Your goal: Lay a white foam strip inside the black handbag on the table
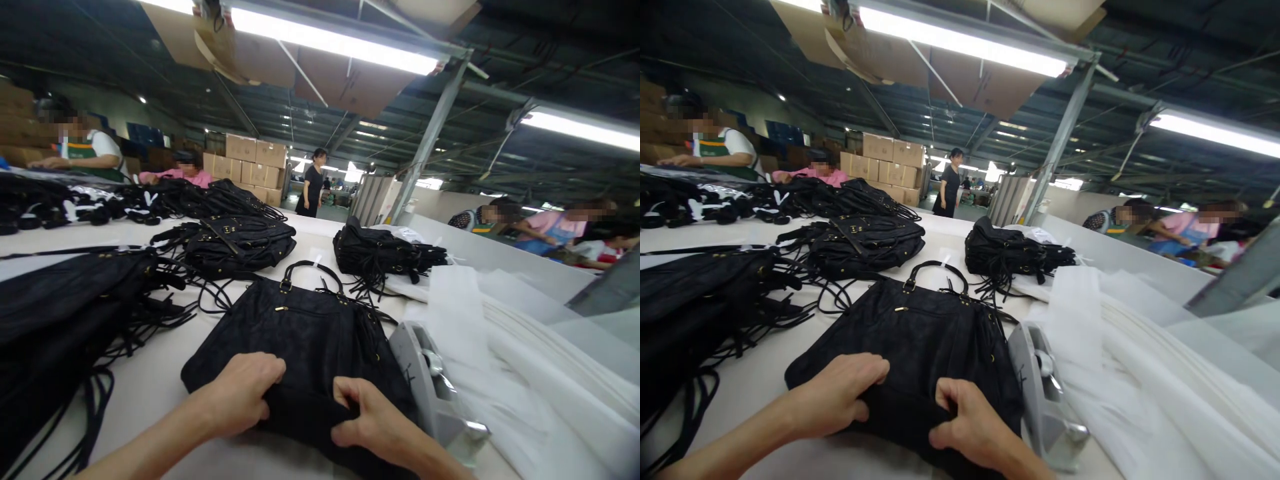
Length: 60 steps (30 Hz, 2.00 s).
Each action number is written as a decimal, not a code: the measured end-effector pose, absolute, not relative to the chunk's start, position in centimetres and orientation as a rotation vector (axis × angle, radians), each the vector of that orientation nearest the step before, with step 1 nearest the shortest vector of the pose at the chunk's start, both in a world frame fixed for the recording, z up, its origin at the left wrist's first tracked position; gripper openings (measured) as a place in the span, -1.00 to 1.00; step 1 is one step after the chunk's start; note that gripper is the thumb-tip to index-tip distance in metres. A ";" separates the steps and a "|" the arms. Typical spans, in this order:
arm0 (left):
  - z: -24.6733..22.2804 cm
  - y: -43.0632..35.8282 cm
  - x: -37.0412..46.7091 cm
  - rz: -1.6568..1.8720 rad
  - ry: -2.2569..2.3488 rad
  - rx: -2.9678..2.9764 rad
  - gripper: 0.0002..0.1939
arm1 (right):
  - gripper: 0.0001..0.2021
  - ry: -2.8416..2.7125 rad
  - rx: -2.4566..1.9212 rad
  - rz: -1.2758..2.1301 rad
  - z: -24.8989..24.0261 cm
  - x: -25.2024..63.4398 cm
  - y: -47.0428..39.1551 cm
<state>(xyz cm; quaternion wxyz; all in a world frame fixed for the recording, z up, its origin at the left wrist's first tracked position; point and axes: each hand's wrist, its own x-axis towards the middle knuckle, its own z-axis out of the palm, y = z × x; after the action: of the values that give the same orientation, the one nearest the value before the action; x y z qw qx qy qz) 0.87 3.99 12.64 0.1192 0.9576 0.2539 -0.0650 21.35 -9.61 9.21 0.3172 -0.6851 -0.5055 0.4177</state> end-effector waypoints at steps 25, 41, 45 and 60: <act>4.8 2.9 6.9 0.366 0.774 2.951 -0.74 | -0.56 -1.810 -2.319 0.544 12.1 27.4 -12.7; 7.5 7.6 9.4 0.225 0.506 3.140 -0.79 | -0.70 -1.757 -2.527 -0.208 8.8 25.0 -9.3; 8.1 10.4 11.3 0.178 0.293 3.197 -0.68 | -0.70 -1.892 -2.359 -0.526 4.1 27.7 -8.4; 5.5 12.4 12.0 0.519 0.045 3.028 -0.64 | -0.84 -1.904 -1.987 -1.004 2.9 27.6 -8.9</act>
<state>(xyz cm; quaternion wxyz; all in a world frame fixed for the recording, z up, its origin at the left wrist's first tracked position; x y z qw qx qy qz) 12.00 12.44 5.53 0.0345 0.9849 0.0147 0.1689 27.61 -8.87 2.93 0.1058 -0.6743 -0.6464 -0.3409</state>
